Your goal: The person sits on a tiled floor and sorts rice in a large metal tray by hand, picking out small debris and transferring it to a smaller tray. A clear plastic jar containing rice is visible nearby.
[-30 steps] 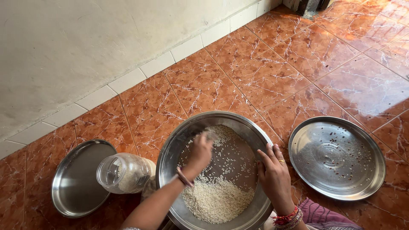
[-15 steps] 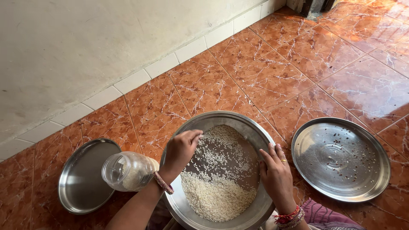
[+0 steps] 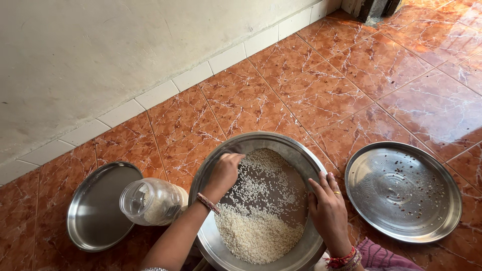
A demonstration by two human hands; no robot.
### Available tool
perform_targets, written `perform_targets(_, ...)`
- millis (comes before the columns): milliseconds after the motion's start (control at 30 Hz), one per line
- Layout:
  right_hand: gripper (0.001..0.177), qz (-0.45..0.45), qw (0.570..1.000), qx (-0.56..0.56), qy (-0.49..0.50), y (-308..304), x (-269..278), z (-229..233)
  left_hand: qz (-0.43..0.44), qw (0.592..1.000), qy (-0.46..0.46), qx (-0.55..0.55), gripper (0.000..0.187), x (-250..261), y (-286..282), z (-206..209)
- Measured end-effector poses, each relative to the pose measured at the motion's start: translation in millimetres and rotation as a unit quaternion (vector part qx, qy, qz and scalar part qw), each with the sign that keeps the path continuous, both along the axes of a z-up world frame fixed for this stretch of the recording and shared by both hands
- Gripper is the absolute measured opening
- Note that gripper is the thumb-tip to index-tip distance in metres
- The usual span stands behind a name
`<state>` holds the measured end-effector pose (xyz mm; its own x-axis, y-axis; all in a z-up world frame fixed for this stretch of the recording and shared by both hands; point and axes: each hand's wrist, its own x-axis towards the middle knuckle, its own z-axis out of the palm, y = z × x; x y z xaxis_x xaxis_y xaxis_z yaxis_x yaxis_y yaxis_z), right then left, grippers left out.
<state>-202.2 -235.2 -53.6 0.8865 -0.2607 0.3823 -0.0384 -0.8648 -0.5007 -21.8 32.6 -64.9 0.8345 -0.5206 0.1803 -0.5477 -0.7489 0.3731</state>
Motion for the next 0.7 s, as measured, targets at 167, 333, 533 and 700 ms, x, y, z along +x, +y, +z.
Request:
perform_targets(167, 0.034, 0.002, 1.0, 0.0, -0.001, -1.3, 0.3, 1.4, 0.001, 0.992, 0.124, 0.014, 0.049, 14.6, -1.3, -0.3)
perform_targets(333, 0.033, 0.001, 1.0, 0.008, 0.012, -1.2, -0.7, -0.2, 0.029, 0.995, 0.07, -0.061, 0.033, 23.9, 13.9, 9.4)
perform_targets(533, 0.034, -0.003, 1.0, -0.004, 0.015, -0.9, 0.9, -1.1, -0.06, 0.996, 0.06, 0.033, 0.047, 17.2, 1.6, -12.9)
perform_targets(700, 0.034, 0.0, 1.0, -0.004, 0.015, -1.2, 0.8, -2.0, -0.084, 0.98, 0.019, 0.179, 0.03, 6.3, -8.0, -24.4)
